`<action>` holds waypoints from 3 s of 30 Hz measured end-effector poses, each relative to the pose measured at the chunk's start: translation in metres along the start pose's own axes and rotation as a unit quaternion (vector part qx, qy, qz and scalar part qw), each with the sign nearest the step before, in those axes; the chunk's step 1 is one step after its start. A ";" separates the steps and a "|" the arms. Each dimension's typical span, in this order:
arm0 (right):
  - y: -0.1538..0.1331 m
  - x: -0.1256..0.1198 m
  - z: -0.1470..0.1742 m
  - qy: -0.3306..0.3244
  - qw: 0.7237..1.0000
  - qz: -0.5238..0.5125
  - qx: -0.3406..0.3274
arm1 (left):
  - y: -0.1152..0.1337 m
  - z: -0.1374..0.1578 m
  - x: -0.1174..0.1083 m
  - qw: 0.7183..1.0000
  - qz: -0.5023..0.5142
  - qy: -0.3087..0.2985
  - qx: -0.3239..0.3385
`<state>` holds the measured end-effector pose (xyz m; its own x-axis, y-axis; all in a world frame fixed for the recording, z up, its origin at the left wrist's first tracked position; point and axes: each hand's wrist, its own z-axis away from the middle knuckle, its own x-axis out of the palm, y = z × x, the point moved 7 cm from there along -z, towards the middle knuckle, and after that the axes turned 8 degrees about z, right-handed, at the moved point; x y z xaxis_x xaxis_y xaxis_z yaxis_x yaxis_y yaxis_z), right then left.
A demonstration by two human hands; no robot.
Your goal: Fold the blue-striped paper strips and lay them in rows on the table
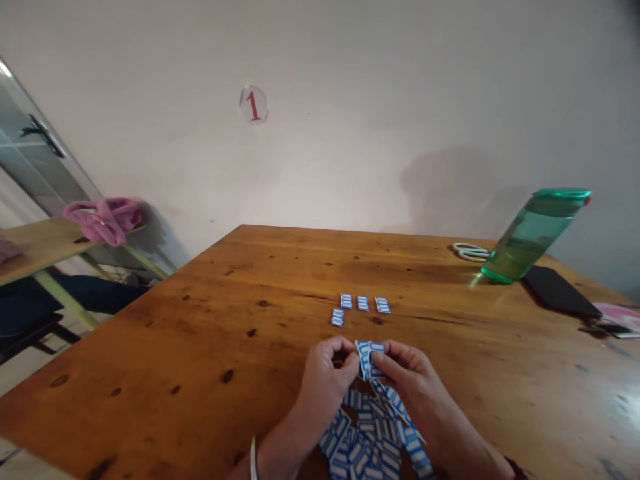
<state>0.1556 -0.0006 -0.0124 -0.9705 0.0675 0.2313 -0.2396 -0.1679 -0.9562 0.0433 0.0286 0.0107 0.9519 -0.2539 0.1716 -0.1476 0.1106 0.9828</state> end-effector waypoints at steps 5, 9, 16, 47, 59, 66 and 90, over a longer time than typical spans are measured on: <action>0.001 -0.003 -0.001 0.013 0.999 0.021 -0.024 | 0.001 0.002 0.000 1.000 -0.004 0.003 0.010; 0.002 -0.011 -0.003 0.049 0.997 0.028 -0.043 | 0.004 0.002 -0.002 0.999 0.022 -0.002 0.038; 0.002 -0.015 -0.002 0.084 0.995 0.047 -0.039 | 0.000 -0.003 -0.009 0.997 0.057 0.033 0.044; -0.002 -0.002 -0.002 0.020 0.999 -0.026 -0.024 | -0.011 0.001 0.008 0.989 0.124 -0.053 -0.069; -0.018 -0.003 0.003 0.069 0.989 0.117 -0.064 | -0.011 0.000 0.008 0.991 0.110 -0.049 -0.051; -0.019 -0.008 0.003 0.105 0.971 0.187 -0.105 | -0.008 0.000 0.006 0.996 0.073 -0.036 -0.033; -0.025 -0.013 0.010 0.157 0.960 0.203 -0.112 | -0.004 0.007 0.016 0.990 0.104 -0.087 -0.048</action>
<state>0.1741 -0.0068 0.0102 -0.9185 0.3404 -0.2013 0.2034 -0.0300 -0.9786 0.0577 0.0177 0.0096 0.8414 -0.3769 0.3873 -0.3015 0.2675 0.9152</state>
